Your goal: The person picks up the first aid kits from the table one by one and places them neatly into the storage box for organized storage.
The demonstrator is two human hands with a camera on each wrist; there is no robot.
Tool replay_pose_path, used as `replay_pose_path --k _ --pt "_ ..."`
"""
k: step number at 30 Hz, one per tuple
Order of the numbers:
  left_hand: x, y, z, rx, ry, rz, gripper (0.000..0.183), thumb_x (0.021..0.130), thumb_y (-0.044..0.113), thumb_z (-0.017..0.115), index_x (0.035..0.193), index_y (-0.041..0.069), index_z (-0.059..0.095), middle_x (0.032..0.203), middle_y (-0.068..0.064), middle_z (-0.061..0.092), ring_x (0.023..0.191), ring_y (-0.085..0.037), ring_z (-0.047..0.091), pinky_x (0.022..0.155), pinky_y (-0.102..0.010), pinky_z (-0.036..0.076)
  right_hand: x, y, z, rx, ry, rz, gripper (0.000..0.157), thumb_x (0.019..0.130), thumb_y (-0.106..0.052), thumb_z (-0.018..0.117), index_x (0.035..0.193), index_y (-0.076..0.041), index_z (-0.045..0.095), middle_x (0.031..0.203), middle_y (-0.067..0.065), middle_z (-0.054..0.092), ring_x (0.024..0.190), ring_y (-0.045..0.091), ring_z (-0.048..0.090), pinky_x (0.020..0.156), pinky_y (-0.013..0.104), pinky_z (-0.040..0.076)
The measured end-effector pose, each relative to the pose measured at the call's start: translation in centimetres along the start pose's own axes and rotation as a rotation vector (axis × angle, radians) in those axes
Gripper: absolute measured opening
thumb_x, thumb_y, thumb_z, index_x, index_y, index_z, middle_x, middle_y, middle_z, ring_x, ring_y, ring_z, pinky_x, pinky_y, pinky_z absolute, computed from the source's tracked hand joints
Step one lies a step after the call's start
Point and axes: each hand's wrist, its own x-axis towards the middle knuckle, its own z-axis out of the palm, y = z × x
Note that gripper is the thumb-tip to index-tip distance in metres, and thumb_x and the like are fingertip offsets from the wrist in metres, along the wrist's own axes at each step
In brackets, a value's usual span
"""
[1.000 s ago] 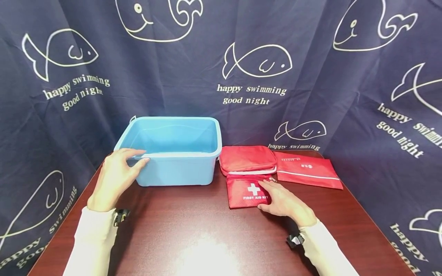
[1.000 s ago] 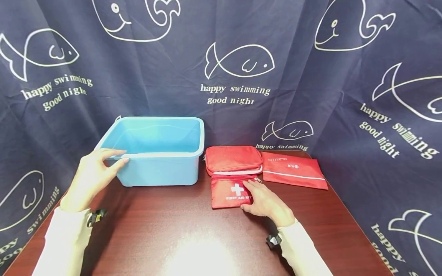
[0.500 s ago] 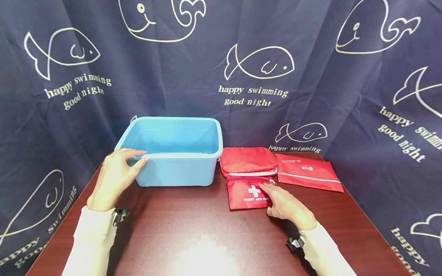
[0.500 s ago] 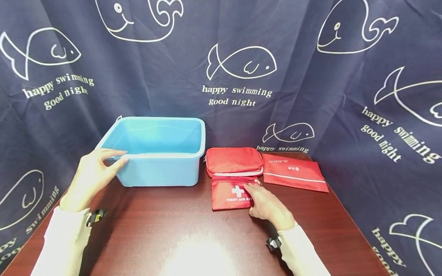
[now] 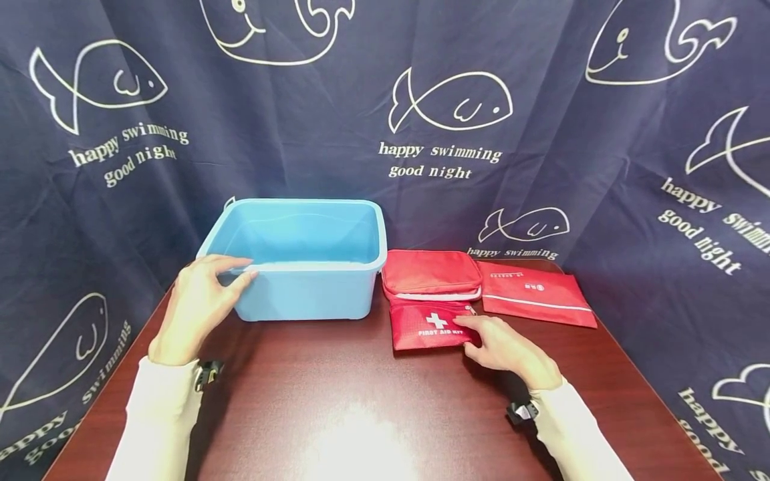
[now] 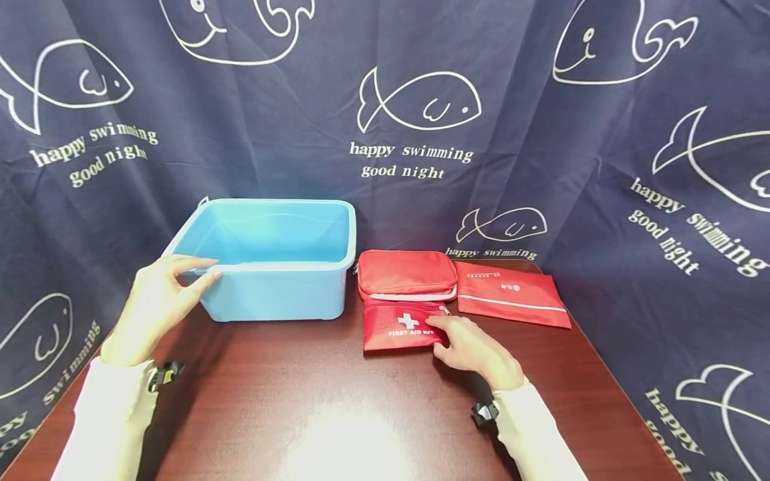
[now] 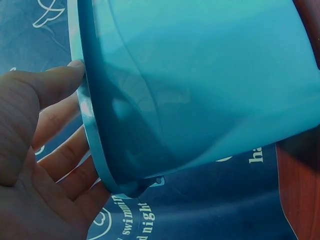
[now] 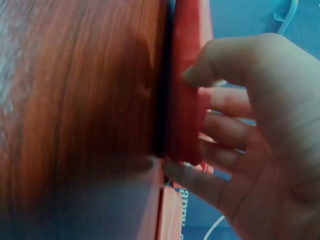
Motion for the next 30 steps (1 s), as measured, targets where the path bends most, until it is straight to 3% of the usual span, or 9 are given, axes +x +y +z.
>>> replay_pose_path --k 8,13,22,30 --pt "0.1 -0.2 0.1 -0.006 0.006 0.002 0.025 0.090 0.025 0.081 0.111 0.012 0.081 0.110 -0.013 0.077 0.109 -0.035 0.070 0.094 -0.053 0.051 0.4 0.3 -0.7 0.011 0.087 -0.048 0.039 0.086 -0.016 0.078 0.125 -0.011 0.076 0.112 -0.001 0.078 0.095 0.013 0.072 0.092 0.039 0.059" --pt "0.2 -0.3 0.1 -0.004 0.005 0.001 0.026 0.090 0.026 0.081 0.111 0.011 0.081 0.110 -0.014 0.077 0.109 -0.035 0.070 0.094 -0.054 0.051 0.6 0.6 -0.9 0.023 0.149 -0.067 0.032 0.087 -0.016 0.079 0.118 -0.017 0.079 0.100 -0.008 0.078 0.076 0.005 0.064 0.076 0.031 0.059" --pt "0.2 -0.3 0.1 -0.001 0.003 0.002 0.026 0.090 0.026 0.081 0.112 0.010 0.081 0.110 -0.014 0.077 0.110 -0.036 0.069 0.094 -0.053 0.050 0.8 1.2 -0.8 0.038 0.322 -0.111 0.023 0.086 -0.014 0.082 0.109 -0.019 0.082 0.069 -0.017 0.066 0.049 -0.002 0.039 0.048 0.018 0.039" --pt "0.2 -0.6 0.4 -0.003 0.003 -0.002 0.027 0.090 0.025 0.081 0.112 0.010 0.081 0.111 -0.013 0.077 0.111 -0.035 0.069 0.095 -0.053 0.050 0.7 1.2 -1.0 0.064 0.491 -0.064 0.022 0.085 -0.012 0.084 0.107 -0.013 0.083 0.085 -0.002 0.079 0.046 -0.005 0.045 0.054 0.015 0.044"
